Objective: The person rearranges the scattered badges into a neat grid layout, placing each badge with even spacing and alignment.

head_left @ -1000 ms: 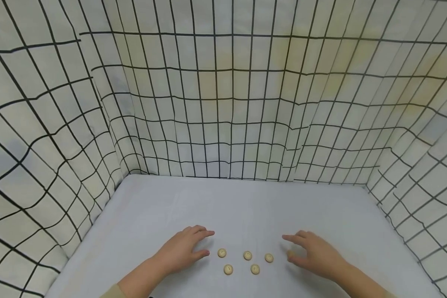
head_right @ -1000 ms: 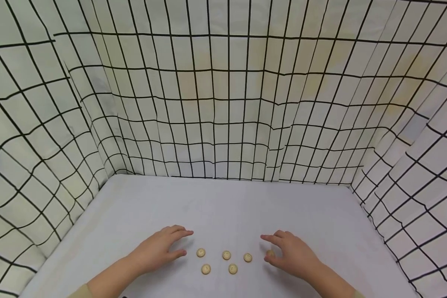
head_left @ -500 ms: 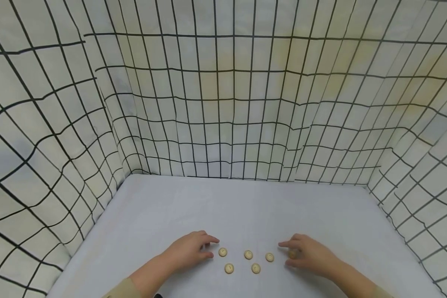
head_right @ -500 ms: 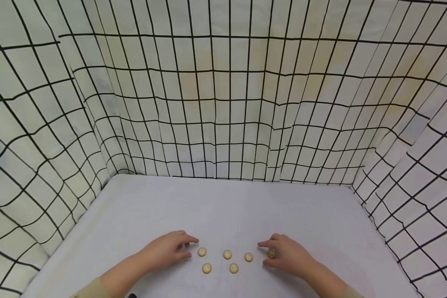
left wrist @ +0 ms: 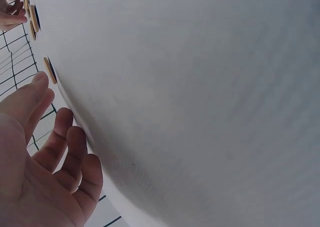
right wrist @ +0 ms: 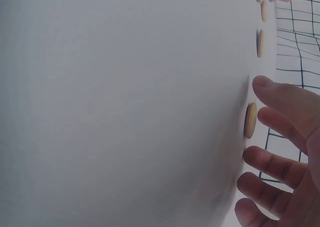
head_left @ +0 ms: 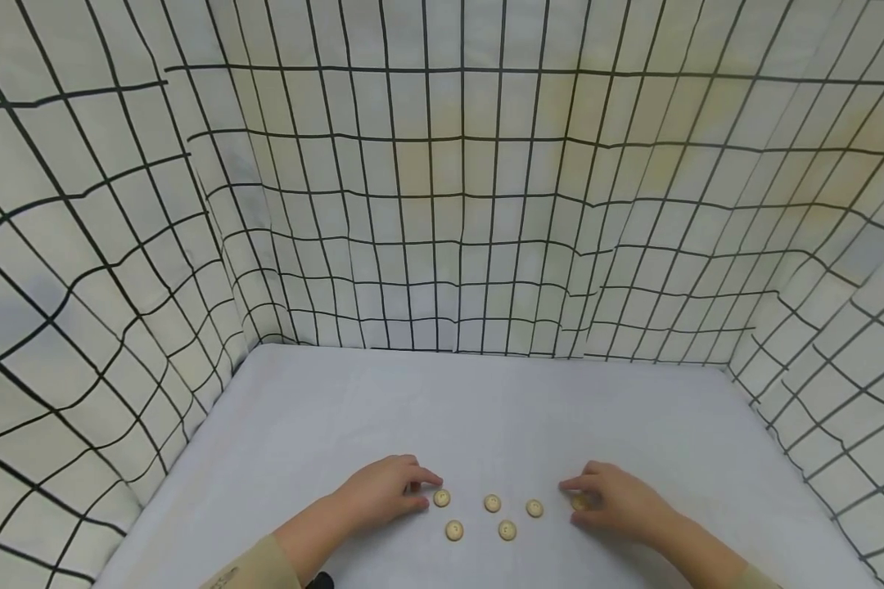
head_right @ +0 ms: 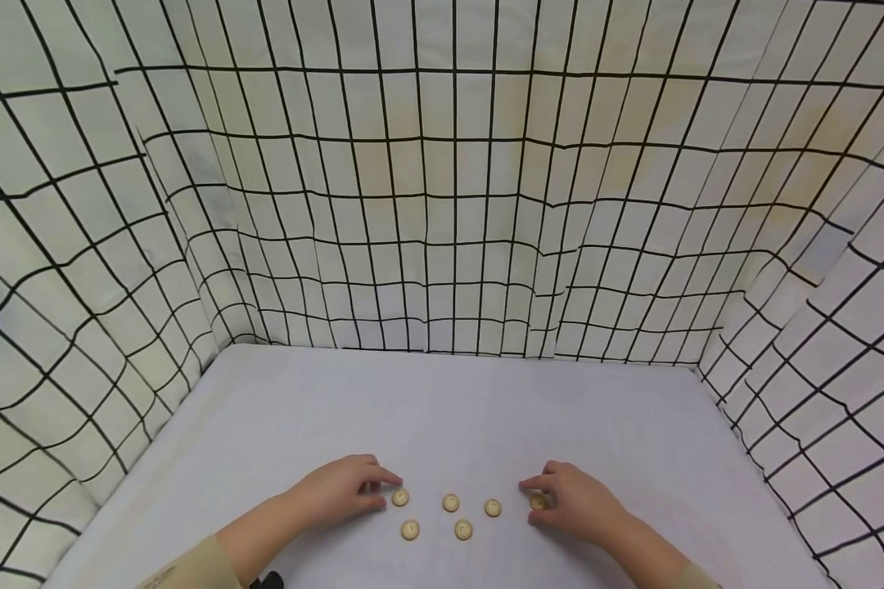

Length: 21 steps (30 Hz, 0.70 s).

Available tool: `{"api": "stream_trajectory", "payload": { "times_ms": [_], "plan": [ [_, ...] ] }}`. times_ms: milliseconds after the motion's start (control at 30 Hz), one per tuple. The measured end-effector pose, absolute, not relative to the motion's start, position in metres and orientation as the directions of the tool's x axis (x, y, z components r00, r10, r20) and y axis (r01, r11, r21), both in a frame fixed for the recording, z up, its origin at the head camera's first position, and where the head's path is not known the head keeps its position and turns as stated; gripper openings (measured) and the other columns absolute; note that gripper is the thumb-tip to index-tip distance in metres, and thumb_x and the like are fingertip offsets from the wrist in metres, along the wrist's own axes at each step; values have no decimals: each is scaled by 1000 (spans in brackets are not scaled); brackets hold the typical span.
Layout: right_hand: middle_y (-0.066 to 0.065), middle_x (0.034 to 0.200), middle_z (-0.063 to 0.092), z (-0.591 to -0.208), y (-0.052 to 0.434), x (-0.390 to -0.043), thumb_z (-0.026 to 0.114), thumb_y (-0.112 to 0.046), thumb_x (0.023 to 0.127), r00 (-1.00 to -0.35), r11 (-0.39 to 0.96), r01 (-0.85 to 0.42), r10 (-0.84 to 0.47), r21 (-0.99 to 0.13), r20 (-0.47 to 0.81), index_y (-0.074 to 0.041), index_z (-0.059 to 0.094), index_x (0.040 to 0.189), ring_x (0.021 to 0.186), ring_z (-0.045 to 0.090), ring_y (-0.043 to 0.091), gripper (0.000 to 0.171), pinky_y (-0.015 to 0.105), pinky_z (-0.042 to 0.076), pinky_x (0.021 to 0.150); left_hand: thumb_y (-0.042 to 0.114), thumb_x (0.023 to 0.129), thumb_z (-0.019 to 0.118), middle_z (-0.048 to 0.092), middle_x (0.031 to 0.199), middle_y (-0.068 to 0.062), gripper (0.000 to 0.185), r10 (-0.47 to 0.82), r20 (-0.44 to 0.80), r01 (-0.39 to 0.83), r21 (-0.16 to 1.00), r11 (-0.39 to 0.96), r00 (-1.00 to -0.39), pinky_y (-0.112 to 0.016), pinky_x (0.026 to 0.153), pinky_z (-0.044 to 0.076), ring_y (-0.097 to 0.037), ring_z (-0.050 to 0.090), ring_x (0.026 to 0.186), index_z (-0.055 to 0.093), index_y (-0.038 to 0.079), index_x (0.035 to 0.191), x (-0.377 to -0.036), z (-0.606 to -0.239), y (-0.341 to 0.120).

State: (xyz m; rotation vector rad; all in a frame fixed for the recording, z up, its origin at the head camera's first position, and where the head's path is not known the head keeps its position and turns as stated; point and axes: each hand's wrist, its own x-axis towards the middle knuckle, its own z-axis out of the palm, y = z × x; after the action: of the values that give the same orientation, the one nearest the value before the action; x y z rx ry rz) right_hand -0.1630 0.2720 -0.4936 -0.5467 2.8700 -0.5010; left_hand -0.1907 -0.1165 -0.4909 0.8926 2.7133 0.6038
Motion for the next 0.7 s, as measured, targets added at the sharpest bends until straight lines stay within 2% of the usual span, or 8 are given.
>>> {"api": "stream_trajectory", "payload": {
  "times_ms": [367,700],
  "plan": [
    [-17,85,51,-497,277,-165,83,-38,76,-930,888,-287,-348,-360,-117,-31,76,108,71,43,2,34,25,40,62,33,88,75,53,86,17,29,620,-101,520,451,726,-778,-23,62,40,-2,44,69,74,32,117,-195,-493,-112],
    [-17,87,53,-498,284,-171,82,-38,77,-913,869,-283,-373,-406,-163,-32,76,108,75,46,2,32,25,43,66,33,88,75,51,84,17,28,618,-110,520,439,733,-779,-22,62,39,-2,43,68,75,31,115,-196,-493,-109]
  ]
}}
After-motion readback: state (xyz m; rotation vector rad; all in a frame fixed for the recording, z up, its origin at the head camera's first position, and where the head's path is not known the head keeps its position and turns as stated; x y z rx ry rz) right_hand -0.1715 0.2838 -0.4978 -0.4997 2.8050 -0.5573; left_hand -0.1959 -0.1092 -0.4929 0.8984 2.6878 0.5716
